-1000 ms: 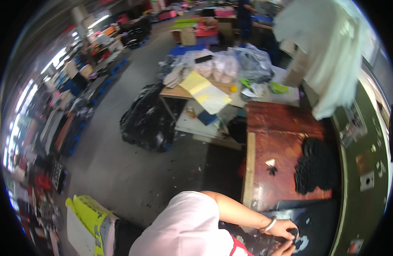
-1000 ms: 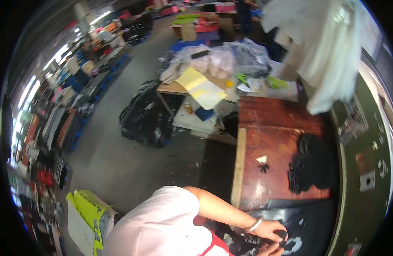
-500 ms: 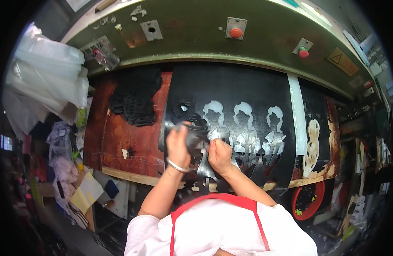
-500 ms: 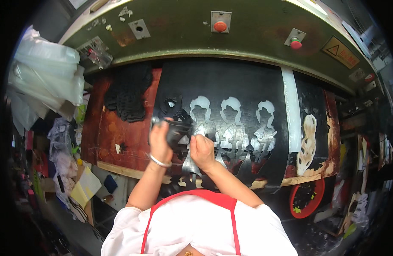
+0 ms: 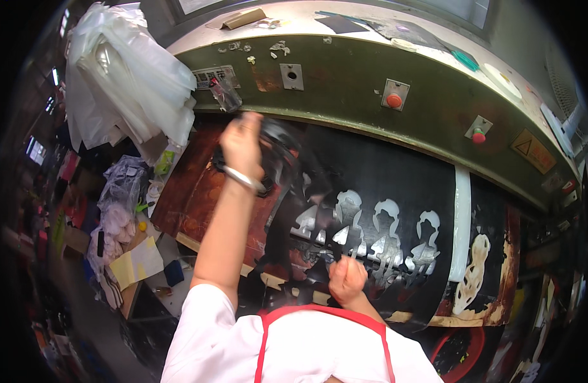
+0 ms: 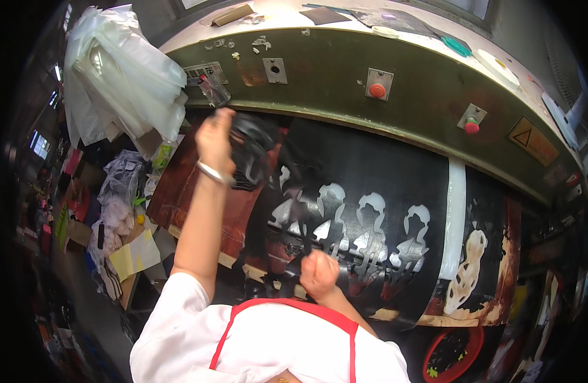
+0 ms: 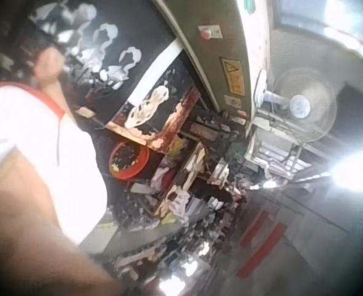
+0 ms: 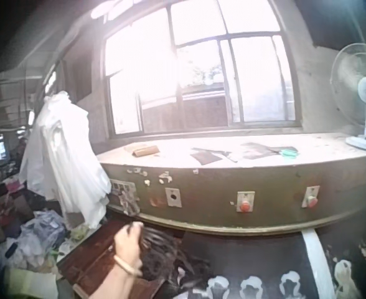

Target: The person repeatedly places a white shoe sole onto a black rubber sheet on a roller machine, presses a button to flatten the material, then peels away excess rubber around the sole. The trimmed pieces are collected and discarded into a red bin. The process is repeated multiple times with new rubber sheets.

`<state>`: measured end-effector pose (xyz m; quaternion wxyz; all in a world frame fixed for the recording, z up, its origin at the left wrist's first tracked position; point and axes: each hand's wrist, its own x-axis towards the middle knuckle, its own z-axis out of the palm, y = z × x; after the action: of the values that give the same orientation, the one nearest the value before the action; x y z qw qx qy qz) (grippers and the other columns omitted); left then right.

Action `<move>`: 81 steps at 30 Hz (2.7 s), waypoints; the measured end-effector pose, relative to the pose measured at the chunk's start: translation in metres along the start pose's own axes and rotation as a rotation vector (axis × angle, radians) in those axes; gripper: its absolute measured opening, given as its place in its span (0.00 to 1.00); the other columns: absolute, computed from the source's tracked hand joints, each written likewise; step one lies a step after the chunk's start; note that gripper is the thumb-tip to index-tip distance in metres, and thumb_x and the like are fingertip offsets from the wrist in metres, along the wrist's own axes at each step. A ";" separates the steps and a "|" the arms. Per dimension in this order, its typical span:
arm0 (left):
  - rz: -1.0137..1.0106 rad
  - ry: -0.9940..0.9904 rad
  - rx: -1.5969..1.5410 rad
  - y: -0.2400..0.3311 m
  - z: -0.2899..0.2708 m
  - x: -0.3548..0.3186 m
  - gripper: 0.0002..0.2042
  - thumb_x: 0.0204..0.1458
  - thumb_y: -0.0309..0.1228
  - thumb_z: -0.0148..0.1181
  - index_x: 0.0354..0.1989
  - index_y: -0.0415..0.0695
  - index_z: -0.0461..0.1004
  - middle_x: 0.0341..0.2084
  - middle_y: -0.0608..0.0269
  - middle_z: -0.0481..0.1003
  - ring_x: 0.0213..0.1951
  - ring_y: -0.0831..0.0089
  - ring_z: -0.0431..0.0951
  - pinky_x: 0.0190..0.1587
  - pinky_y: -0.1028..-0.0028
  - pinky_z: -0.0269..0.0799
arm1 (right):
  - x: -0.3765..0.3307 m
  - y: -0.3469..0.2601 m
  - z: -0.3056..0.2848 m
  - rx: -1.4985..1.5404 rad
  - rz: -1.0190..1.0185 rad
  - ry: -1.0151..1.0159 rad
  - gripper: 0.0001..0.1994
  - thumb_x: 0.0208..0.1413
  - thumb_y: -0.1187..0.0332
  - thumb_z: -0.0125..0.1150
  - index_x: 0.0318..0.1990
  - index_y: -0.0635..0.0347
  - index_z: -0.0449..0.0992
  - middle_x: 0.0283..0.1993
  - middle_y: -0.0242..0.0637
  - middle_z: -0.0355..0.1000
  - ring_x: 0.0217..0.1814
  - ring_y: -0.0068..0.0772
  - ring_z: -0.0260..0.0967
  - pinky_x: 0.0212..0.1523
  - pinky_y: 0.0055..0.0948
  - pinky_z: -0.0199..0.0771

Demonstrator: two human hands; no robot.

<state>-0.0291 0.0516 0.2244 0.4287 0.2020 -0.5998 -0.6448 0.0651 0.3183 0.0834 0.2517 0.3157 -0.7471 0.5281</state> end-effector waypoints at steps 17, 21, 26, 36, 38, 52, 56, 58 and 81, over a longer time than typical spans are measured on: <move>0.199 -0.315 0.219 0.180 -0.122 0.118 0.13 0.53 0.38 0.68 0.34 0.40 0.75 0.23 0.71 0.72 0.19 0.87 0.67 0.22 0.85 0.65 | 0.000 0.008 -0.010 0.161 0.388 -0.488 0.08 0.53 0.72 0.66 0.28 0.65 0.74 0.20 0.41 0.71 0.19 0.31 0.70 0.23 0.28 0.68; 0.219 -0.231 0.266 0.157 -0.154 0.132 0.13 0.57 0.36 0.63 0.43 0.39 0.78 0.22 0.74 0.71 0.20 0.88 0.66 0.22 0.85 0.63 | 0.005 0.014 -0.020 0.140 0.439 -0.460 0.07 0.52 0.73 0.66 0.28 0.65 0.75 0.19 0.37 0.70 0.18 0.22 0.66 0.22 0.23 0.66; 0.198 0.010 0.349 0.096 -0.172 0.150 0.12 0.55 0.38 0.65 0.37 0.40 0.77 0.20 0.73 0.71 0.17 0.85 0.68 0.19 0.82 0.64 | 0.003 0.026 -0.030 0.105 0.547 -0.415 0.07 0.54 0.73 0.66 0.28 0.66 0.74 0.18 0.34 0.70 0.18 0.19 0.66 0.22 0.22 0.66; 0.651 0.063 0.488 -0.017 -0.149 0.188 0.09 0.54 0.33 0.66 0.38 0.41 0.78 0.20 0.69 0.73 0.21 0.80 0.73 0.24 0.78 0.69 | -0.010 0.046 -0.067 -0.070 0.780 -0.342 0.09 0.60 0.70 0.61 0.30 0.64 0.72 0.21 0.30 0.71 0.19 0.16 0.66 0.21 0.18 0.64; 1.043 -0.039 0.654 -0.061 -0.128 0.167 0.10 0.47 0.25 0.67 0.39 0.41 0.78 0.30 0.59 0.78 0.31 0.67 0.79 0.35 0.71 0.77 | -0.012 0.048 -0.070 -0.069 0.825 -0.339 0.09 0.60 0.70 0.61 0.30 0.64 0.72 0.21 0.30 0.71 0.19 0.16 0.66 0.20 0.18 0.65; 0.815 -0.715 0.855 -0.151 -0.088 0.003 0.25 0.46 0.40 0.65 0.51 0.41 0.73 0.48 0.51 0.71 0.50 0.53 0.70 0.60 0.54 0.60 | -0.016 0.098 -0.142 -0.407 0.846 -0.029 0.09 0.57 0.71 0.61 0.27 0.64 0.72 0.22 0.31 0.69 0.26 0.19 0.64 0.27 0.24 0.64; 0.714 -0.939 0.649 -0.154 -0.043 -0.054 0.25 0.45 0.33 0.66 0.53 0.40 0.70 0.50 0.48 0.71 0.55 0.50 0.68 0.62 0.53 0.59 | -0.050 0.135 -0.218 -0.933 0.868 0.069 0.06 0.54 0.72 0.60 0.36 0.66 0.72 0.36 0.47 0.72 0.37 0.43 0.69 0.41 0.36 0.69; 0.595 -0.882 0.934 -0.172 -0.023 -0.059 0.25 0.48 0.36 0.64 0.56 0.47 0.69 0.58 0.50 0.65 0.62 0.51 0.61 0.65 0.48 0.53 | -0.075 0.143 -0.246 -1.160 0.667 0.112 0.16 0.51 0.70 0.61 0.46 0.66 0.72 0.49 0.57 0.68 0.50 0.57 0.65 0.52 0.46 0.65; 0.583 -0.954 1.408 -0.156 -0.038 -0.146 0.28 0.60 0.37 0.45 0.68 0.40 0.56 0.69 0.41 0.50 0.69 0.44 0.49 0.69 0.52 0.44 | -0.077 0.151 -0.349 0.067 0.856 0.400 0.43 0.36 0.66 0.75 0.64 0.58 0.61 0.57 0.42 0.66 0.56 0.41 0.67 0.58 0.36 0.69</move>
<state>0.0322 0.1314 0.0321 0.0575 -0.0316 -0.9978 -0.0086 0.0207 0.7021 0.0436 0.1400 -0.1207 -0.7295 0.6585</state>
